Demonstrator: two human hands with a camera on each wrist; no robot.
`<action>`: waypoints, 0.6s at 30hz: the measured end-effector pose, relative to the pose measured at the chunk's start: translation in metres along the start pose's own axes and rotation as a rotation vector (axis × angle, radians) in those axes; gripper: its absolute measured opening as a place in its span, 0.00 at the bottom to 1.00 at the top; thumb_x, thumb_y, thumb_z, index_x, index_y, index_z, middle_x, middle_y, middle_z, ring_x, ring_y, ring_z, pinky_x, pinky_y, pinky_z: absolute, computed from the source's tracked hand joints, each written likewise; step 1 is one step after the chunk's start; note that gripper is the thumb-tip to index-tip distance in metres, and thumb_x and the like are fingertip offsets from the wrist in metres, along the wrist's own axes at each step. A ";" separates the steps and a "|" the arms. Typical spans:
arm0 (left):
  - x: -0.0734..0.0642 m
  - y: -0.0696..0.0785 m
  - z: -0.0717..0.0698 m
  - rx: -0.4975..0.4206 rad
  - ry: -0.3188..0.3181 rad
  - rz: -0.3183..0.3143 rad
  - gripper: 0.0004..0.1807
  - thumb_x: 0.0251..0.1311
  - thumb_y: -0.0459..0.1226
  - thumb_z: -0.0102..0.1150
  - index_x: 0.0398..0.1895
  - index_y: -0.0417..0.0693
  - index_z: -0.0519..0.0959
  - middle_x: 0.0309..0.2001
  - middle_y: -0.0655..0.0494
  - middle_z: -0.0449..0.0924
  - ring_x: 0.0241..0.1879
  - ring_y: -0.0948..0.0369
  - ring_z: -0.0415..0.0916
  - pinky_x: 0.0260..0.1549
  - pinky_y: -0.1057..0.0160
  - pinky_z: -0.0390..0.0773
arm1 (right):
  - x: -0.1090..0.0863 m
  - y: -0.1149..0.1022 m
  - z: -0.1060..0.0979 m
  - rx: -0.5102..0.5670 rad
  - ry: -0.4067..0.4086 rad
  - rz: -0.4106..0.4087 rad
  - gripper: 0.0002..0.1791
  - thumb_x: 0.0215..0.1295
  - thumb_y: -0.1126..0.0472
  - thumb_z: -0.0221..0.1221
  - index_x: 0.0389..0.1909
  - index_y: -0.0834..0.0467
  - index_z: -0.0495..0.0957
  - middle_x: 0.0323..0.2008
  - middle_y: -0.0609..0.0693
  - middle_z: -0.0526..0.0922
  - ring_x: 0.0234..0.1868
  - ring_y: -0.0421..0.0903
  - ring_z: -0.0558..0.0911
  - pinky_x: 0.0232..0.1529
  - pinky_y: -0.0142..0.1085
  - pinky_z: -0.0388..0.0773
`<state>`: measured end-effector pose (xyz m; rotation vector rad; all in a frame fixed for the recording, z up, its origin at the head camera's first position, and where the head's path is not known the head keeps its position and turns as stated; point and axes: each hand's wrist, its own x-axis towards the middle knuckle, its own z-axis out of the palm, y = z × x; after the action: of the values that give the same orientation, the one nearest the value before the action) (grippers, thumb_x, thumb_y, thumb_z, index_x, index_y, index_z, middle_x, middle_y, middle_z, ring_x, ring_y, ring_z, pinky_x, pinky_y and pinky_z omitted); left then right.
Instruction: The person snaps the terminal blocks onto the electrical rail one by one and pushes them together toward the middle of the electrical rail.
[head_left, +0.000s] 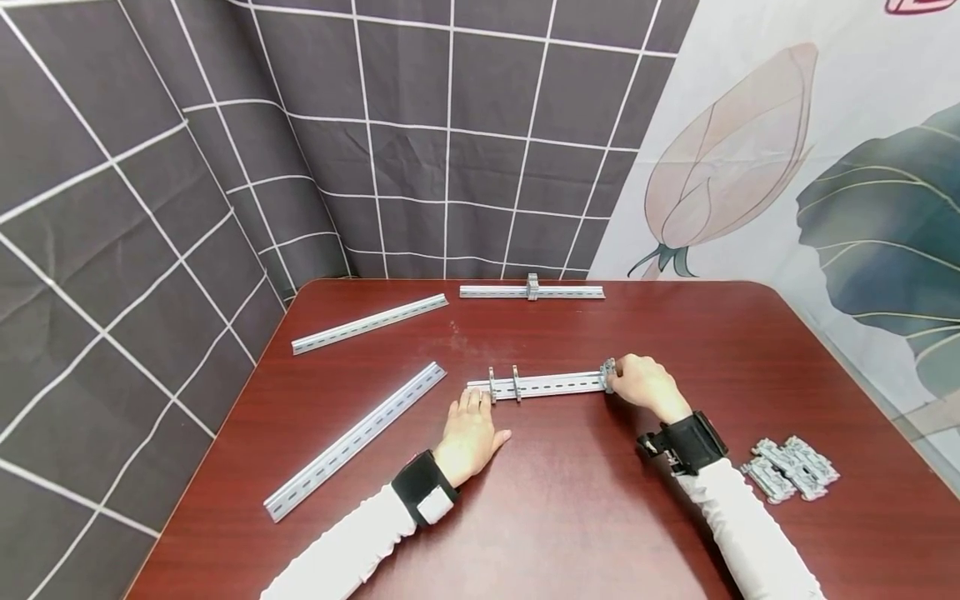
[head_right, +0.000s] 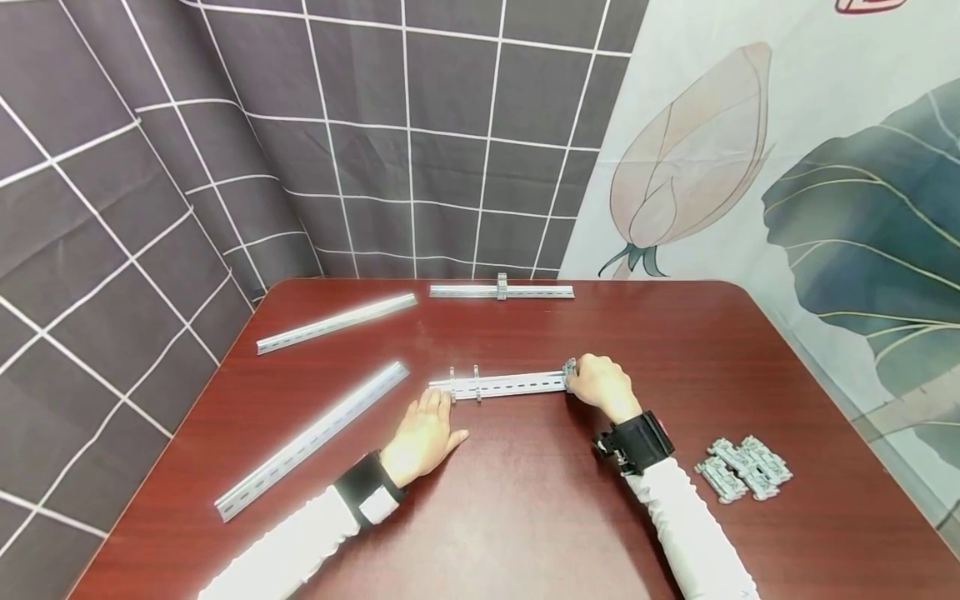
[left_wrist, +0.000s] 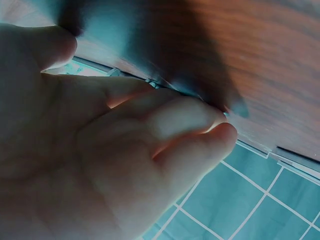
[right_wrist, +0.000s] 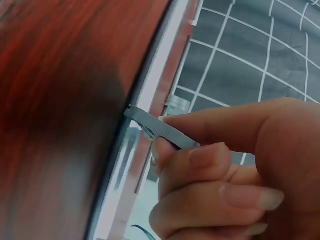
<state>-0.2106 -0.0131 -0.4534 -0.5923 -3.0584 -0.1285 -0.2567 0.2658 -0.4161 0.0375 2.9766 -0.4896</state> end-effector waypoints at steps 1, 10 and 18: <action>0.000 0.000 0.000 0.000 -0.004 0.001 0.37 0.61 0.54 0.57 0.63 0.34 0.69 0.62 0.41 0.73 0.65 0.49 0.68 0.62 0.52 0.68 | 0.000 0.000 -0.001 0.000 0.007 0.000 0.12 0.59 0.57 0.53 0.18 0.56 0.74 0.23 0.54 0.76 0.28 0.53 0.75 0.26 0.44 0.69; 0.002 -0.001 -0.001 0.003 -0.019 -0.006 0.37 0.61 0.54 0.57 0.64 0.34 0.69 0.63 0.40 0.72 0.66 0.49 0.67 0.62 0.52 0.67 | 0.006 0.000 -0.003 0.010 -0.005 -0.009 0.14 0.60 0.58 0.52 0.15 0.54 0.71 0.18 0.49 0.69 0.25 0.49 0.71 0.24 0.39 0.64; 0.001 -0.001 -0.003 0.013 -0.031 -0.007 0.38 0.61 0.55 0.57 0.64 0.35 0.69 0.63 0.41 0.72 0.66 0.49 0.67 0.63 0.52 0.67 | 0.009 0.000 -0.004 0.011 -0.056 -0.046 0.15 0.56 0.59 0.53 0.12 0.51 0.66 0.15 0.45 0.65 0.22 0.45 0.68 0.23 0.36 0.61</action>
<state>-0.2114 -0.0135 -0.4508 -0.5886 -3.0892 -0.0999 -0.2662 0.2667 -0.4133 -0.0426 2.9260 -0.5035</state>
